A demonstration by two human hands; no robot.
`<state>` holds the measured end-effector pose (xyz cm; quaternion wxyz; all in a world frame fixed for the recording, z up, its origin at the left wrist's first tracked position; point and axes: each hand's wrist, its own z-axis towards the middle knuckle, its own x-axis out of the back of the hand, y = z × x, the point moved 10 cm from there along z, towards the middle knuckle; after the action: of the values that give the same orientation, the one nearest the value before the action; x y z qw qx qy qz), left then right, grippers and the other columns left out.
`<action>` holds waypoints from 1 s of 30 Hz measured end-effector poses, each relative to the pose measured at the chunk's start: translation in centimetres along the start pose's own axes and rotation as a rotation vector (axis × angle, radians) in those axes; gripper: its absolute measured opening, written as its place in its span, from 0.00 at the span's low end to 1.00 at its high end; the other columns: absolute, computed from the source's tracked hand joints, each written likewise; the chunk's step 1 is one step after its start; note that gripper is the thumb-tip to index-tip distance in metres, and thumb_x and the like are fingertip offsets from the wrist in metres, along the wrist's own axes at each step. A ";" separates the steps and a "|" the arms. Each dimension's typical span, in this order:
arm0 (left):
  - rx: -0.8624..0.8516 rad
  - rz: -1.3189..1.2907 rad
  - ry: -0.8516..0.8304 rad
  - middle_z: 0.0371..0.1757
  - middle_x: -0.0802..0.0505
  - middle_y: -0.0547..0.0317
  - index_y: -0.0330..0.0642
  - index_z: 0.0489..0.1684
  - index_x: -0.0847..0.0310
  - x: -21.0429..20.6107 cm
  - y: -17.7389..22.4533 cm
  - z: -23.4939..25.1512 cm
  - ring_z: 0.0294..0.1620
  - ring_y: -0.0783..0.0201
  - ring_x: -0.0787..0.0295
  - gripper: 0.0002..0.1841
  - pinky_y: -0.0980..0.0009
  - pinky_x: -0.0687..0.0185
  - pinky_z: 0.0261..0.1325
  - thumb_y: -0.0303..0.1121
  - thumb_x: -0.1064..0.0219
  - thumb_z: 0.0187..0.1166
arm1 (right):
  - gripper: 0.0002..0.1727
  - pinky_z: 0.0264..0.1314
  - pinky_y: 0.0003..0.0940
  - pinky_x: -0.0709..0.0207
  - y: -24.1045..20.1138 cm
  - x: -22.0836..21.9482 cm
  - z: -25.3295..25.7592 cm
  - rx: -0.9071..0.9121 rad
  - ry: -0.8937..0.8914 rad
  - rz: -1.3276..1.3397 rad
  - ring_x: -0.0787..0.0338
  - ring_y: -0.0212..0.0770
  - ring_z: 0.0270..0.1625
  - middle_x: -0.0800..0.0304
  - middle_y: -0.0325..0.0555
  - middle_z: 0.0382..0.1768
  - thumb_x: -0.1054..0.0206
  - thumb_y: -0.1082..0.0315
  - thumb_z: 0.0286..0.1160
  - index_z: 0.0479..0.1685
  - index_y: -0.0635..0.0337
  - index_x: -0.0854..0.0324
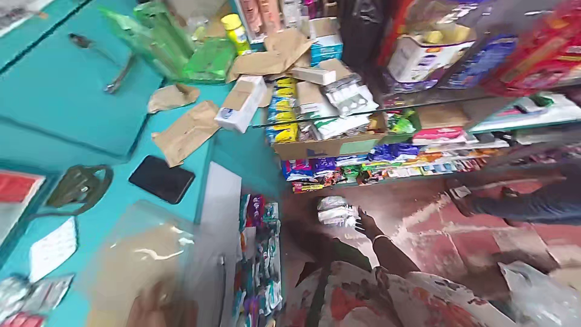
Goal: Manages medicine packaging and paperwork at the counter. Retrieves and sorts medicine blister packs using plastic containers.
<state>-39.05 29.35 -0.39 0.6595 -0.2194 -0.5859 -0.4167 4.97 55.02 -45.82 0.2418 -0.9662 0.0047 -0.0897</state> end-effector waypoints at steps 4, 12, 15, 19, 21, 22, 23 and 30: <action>-0.032 -0.032 0.193 0.67 0.12 0.30 0.20 0.57 0.18 1.8 2.5 -1.5 0.68 0.35 0.13 0.17 0.44 0.18 0.68 0.25 0.35 0.74 | 0.34 0.61 0.58 0.21 -3.4 -5.9 -2.8 0.185 -0.140 -0.377 0.13 0.63 0.60 0.18 0.74 0.65 0.52 0.47 0.94 0.77 0.73 0.30; -0.408 0.104 0.494 0.72 0.12 0.51 0.51 0.62 0.17 10.0 9.1 -5.9 0.80 0.53 0.22 0.13 0.59 0.33 0.84 0.34 0.46 0.91 | 0.21 0.65 0.27 0.15 -16.8 -23.9 -45.2 1.095 -1.234 -0.263 0.10 0.22 0.60 0.07 0.21 0.55 0.54 0.52 0.94 0.65 0.53 0.22; -0.312 0.221 0.477 0.74 0.13 0.53 0.56 0.73 0.19 12.1 8.2 -7.5 0.82 0.51 0.25 0.18 0.58 0.36 0.84 0.33 0.46 0.91 | 0.38 0.71 0.31 0.16 -15.0 -28.2 -56.8 0.868 -1.662 -0.226 0.13 0.31 0.71 0.11 0.28 0.69 0.46 0.34 0.81 0.82 0.49 0.30; 0.002 0.304 0.552 0.76 0.14 0.55 0.60 0.72 0.21 14.1 2.4 -11.5 0.82 0.49 0.25 0.17 0.54 0.33 0.83 0.34 0.48 0.92 | 0.31 0.68 0.39 0.12 -9.2 -34.7 -64.2 0.992 -1.805 -0.390 0.10 0.46 0.68 0.13 0.51 0.70 0.40 0.57 0.86 0.82 0.68 0.31; 0.125 0.352 0.550 0.74 0.12 0.56 0.63 0.71 0.18 14.8 0.1 -14.1 0.80 0.47 0.23 0.18 0.53 0.30 0.82 0.33 0.46 0.90 | 0.27 0.68 0.33 0.15 -6.6 -36.6 -64.7 1.288 -1.718 -0.645 0.10 0.40 0.67 0.11 0.49 0.67 0.47 0.56 0.90 0.78 0.66 0.25; 0.168 0.369 0.554 0.73 0.11 0.57 0.63 0.71 0.18 14.9 -0.6 -15.6 0.80 0.48 0.22 0.18 0.54 0.29 0.82 0.34 0.47 0.91 | 0.28 0.68 0.37 0.15 -5.9 -36.7 -64.1 1.572 -1.590 -0.803 0.09 0.41 0.66 0.10 0.51 0.66 0.47 0.54 0.91 0.77 0.65 0.23; 0.198 0.389 0.561 0.73 0.11 0.59 0.64 0.70 0.18 14.8 -1.0 -17.1 0.81 0.49 0.22 0.18 0.55 0.30 0.82 0.33 0.48 0.91 | 0.28 0.63 0.48 0.14 -5.5 -36.5 -63.0 1.840 -1.389 -0.959 0.07 0.51 0.63 0.09 0.57 0.63 0.44 0.52 0.89 0.74 0.64 0.20; 0.299 0.400 0.553 0.74 0.12 0.61 0.65 0.69 0.18 12.2 -1.7 -22.7 0.83 0.54 0.25 0.18 0.59 0.35 0.85 0.35 0.48 0.92 | 0.35 0.87 0.79 0.59 -1.9 -43.1 -57.9 2.030 -1.302 -1.432 0.39 0.77 0.88 0.32 0.74 0.83 0.35 0.53 0.84 0.83 0.69 0.30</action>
<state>-27.43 7.16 6.04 0.8861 -0.1098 -0.3855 -0.2327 -47.68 31.99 -2.14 0.6870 -0.0328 -0.6601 0.3021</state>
